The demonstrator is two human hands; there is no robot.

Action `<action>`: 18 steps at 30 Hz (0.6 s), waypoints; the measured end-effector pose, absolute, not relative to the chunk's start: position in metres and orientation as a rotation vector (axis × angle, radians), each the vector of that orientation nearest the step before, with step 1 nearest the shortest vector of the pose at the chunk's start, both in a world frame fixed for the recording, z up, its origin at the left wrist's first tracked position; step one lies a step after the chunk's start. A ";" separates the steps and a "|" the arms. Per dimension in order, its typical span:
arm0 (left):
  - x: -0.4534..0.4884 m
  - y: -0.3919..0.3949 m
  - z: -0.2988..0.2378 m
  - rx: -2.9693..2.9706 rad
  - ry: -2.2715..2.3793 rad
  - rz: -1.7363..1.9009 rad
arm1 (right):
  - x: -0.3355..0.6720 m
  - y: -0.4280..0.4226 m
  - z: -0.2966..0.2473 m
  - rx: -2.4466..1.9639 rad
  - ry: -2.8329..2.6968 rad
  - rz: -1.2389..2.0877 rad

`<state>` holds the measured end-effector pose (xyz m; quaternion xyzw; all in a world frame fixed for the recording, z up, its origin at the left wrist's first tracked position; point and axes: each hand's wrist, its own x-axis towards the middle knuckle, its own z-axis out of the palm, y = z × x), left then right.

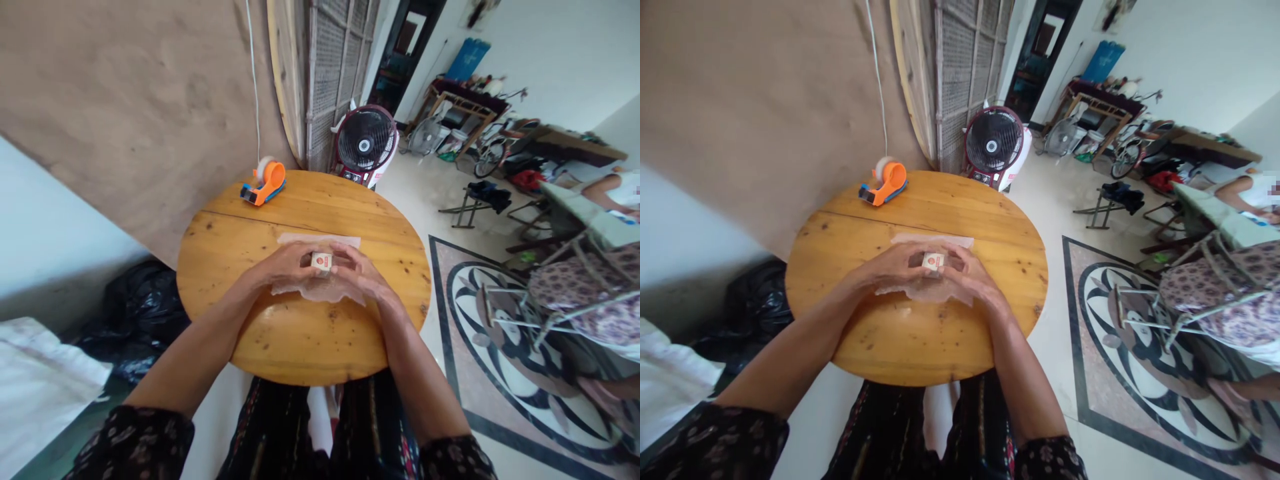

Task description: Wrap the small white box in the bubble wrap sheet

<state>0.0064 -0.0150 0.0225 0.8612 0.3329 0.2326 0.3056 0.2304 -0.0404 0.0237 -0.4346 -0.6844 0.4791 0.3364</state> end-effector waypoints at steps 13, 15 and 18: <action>0.005 -0.017 0.026 2.390 1.010 0.542 | 0.224 -0.070 0.038 -1.145 -2.470 0.604; 0.005 -0.016 0.026 2.394 1.004 0.544 | 0.222 -0.073 0.038 -1.134 -2.501 0.566; 0.005 -0.016 0.024 2.401 1.045 0.545 | 0.218 -0.079 0.040 -1.100 -2.579 0.434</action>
